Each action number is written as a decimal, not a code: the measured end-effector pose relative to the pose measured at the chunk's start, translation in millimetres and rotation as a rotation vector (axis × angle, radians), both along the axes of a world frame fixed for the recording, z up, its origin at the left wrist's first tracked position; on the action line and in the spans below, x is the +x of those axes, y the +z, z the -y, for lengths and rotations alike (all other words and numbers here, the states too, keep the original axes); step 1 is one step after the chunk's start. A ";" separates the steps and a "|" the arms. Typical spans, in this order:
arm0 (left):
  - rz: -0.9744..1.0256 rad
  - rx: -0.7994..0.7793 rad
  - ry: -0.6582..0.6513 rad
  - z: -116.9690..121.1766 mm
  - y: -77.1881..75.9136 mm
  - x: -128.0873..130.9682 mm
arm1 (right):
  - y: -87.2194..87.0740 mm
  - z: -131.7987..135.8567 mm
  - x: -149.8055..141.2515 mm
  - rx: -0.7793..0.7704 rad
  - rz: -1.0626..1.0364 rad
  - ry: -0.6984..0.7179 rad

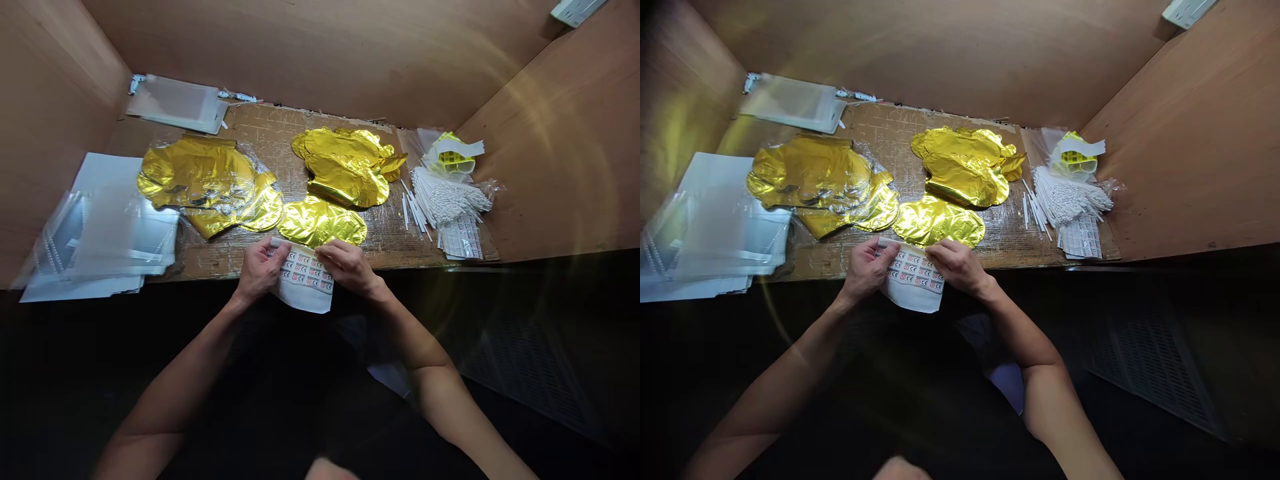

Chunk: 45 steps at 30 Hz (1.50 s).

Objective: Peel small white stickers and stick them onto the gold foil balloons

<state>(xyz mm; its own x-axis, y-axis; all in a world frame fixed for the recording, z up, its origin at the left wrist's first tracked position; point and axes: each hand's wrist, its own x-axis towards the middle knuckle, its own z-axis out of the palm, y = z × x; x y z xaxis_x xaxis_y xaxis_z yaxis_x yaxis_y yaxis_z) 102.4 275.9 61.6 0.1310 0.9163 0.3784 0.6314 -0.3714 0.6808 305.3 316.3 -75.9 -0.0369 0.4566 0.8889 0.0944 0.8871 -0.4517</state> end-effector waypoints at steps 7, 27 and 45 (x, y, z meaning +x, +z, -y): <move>0.025 -0.043 0.022 4.8 3.3 2.7 | -5.7 -4.0 0.8 0.335 0.148 -0.276; -0.078 0.096 -0.085 12.0 2.8 -8.7 | 9.4 9.8 7.0 -0.426 -0.216 0.444; -0.030 0.096 -0.009 18.4 7.1 -0.8 | -2.1 9.4 -6.7 0.036 -0.111 0.014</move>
<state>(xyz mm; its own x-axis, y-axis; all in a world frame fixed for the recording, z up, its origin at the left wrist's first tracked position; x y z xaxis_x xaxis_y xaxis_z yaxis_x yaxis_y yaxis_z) 101.5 257.5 68.7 0.1516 0.8750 0.4598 0.6474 -0.4394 0.6227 298.6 306.9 -78.0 0.0565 0.4241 0.9039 0.0334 0.9040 -0.4262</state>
